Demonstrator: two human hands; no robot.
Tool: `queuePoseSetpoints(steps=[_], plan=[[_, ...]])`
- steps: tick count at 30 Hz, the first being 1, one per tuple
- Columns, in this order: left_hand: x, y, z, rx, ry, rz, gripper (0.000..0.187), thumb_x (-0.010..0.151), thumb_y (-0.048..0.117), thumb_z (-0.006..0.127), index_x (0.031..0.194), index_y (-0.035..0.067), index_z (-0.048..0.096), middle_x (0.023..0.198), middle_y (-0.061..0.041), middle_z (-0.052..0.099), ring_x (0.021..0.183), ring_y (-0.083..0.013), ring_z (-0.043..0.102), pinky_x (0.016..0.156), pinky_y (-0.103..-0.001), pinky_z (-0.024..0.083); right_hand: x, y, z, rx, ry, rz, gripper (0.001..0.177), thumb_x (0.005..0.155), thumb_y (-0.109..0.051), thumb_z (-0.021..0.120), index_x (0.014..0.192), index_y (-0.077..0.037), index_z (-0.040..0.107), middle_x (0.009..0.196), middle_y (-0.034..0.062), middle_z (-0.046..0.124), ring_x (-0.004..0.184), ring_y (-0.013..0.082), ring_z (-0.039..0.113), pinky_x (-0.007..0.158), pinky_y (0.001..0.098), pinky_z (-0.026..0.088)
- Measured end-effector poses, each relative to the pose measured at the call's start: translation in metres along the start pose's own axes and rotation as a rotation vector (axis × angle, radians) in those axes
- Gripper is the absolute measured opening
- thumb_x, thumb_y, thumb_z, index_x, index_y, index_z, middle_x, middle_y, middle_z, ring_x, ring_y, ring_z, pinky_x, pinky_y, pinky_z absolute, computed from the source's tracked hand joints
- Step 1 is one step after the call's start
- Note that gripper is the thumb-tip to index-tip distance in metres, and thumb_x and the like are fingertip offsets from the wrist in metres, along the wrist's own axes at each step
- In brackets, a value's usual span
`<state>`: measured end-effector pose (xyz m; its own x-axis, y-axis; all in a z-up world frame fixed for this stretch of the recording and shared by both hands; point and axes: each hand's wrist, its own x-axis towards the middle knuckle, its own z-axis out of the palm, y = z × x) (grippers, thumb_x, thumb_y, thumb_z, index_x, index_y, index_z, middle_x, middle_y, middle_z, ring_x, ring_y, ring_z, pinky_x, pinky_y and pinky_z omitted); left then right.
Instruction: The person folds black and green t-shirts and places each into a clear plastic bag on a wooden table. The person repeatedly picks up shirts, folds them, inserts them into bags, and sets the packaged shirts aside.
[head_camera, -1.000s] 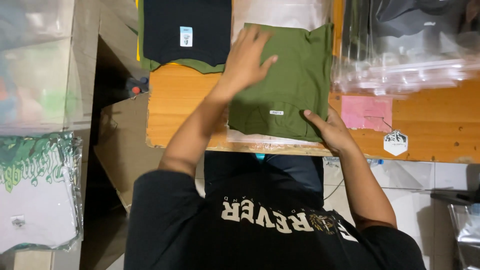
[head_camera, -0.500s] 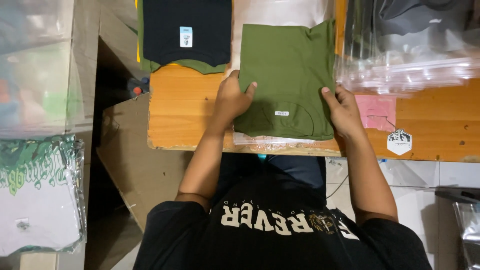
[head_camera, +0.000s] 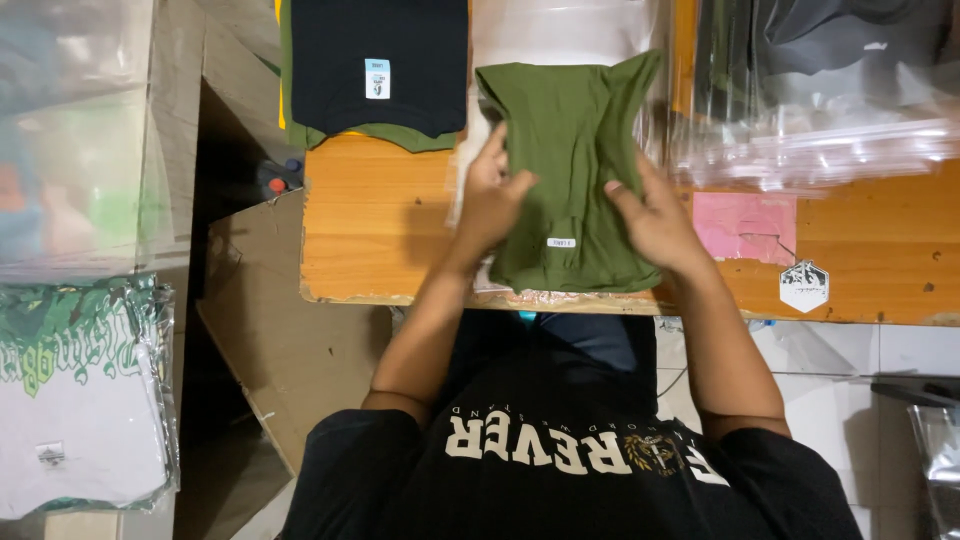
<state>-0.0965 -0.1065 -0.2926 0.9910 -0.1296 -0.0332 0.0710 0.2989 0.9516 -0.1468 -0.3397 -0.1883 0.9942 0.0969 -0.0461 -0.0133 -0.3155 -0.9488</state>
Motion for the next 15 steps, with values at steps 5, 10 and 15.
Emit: queuePoseSetpoints(steps=[5,10,15], plan=[[-0.019,0.021,0.055,0.299,0.025,-0.029,0.077,0.09,0.01,0.063,0.161,0.007,0.033,0.12,-0.022,0.073,0.106,-0.0203,0.071,0.091,-0.034,0.061,-0.009,-0.048,0.037,-0.187,-0.138,-0.164,0.062,0.102,-0.003,0.047,0.159,0.006,0.025,0.138,0.0433,0.051,0.134,0.0529,0.047,0.112,0.0673,0.035],[-0.026,0.048,0.066,0.236,-0.082,-0.007,0.071,0.101,0.016,0.053,0.163,0.0,0.021,0.116,-0.023,0.06,0.093,-0.0259,0.066,0.08,-0.038,0.057,-0.003,-0.031,0.04,-0.031,-0.204,-0.187,0.067,0.102,-0.01,0.035,0.163,0.003,0.013,0.145,0.0348,0.048,0.139,0.0448,0.042,0.116,0.0685,0.027],[-0.018,0.06,0.057,0.126,-0.226,-0.253,0.083,0.1,0.051,0.057,0.164,0.012,0.022,0.095,-0.012,0.061,0.067,-0.018,0.069,0.054,-0.032,0.054,-0.005,-0.027,0.029,0.02,-0.265,-0.196,0.094,0.1,-0.012,0.066,0.167,-0.01,0.0,0.126,0.0203,0.055,0.116,0.0282,0.056,0.1,0.0501,0.049]])
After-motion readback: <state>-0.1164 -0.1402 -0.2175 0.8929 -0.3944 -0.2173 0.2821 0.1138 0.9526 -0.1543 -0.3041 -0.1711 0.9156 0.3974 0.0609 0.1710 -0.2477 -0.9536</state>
